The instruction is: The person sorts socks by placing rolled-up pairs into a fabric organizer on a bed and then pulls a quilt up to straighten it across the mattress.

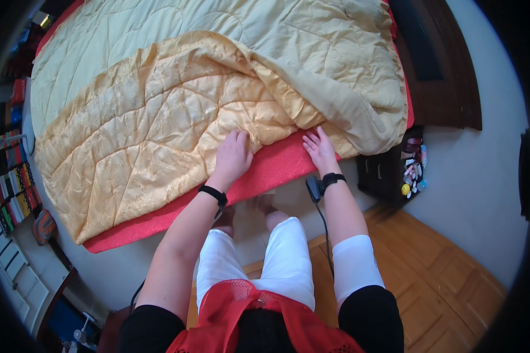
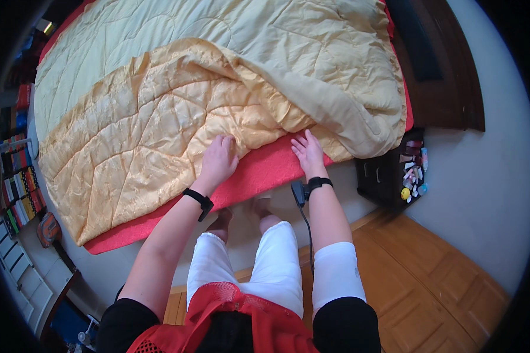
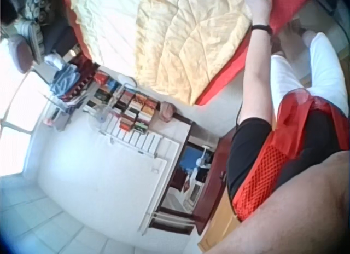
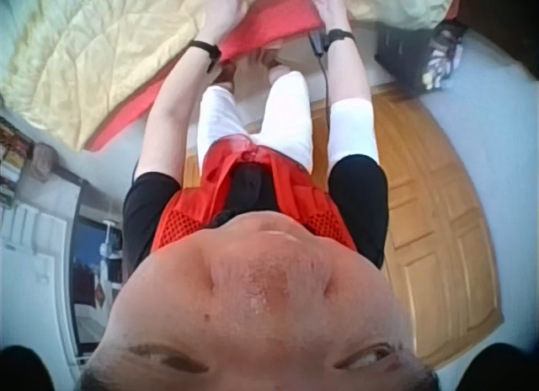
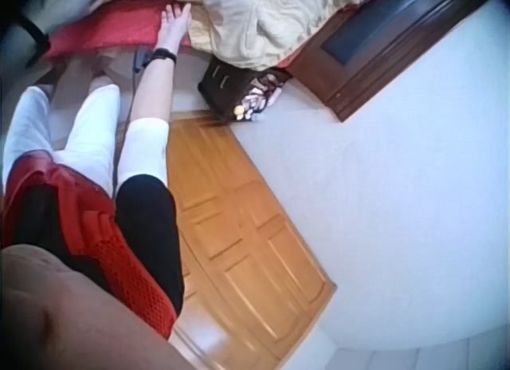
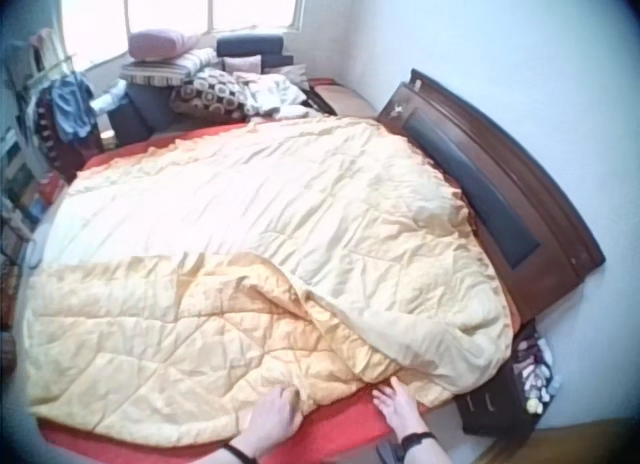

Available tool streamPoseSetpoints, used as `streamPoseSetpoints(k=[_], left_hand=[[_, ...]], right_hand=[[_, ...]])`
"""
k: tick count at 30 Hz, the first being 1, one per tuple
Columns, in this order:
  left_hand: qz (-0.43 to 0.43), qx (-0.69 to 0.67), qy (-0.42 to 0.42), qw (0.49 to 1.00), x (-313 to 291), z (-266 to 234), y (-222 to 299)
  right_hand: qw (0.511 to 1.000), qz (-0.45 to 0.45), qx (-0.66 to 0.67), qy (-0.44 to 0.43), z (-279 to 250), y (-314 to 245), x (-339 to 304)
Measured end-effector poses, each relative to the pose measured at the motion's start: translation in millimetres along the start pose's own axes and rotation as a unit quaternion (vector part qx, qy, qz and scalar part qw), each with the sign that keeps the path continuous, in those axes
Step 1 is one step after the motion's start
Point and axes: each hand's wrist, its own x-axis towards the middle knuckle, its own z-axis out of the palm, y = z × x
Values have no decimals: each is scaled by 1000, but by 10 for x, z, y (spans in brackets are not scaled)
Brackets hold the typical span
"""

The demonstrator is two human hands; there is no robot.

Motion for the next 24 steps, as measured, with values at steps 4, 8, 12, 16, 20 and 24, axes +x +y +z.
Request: streamPoseSetpoints(k=[4,8,12,16,20,24], left_hand=[[7,-3,3,1000,333,78,374],[-40,10,4,999,766,245,694],[-180,-54,-28,982,1174,562,984],[-323,-107,8,940,1489,752,945],[-322,-171,-4,931,1722,978,1152],[-284,-259,56,922,1720,1199,1294]], right_hand=[[999,-8,16,29,-513,-371,131],[995,23,46,81,-955,-563,243],[988,38,118,96,-1556,-929,380],[979,77,90,164,-1751,-1069,483],[962,99,34,254,-2073,-1179,602],[973,132,105,157,-2139,-1197,638]])
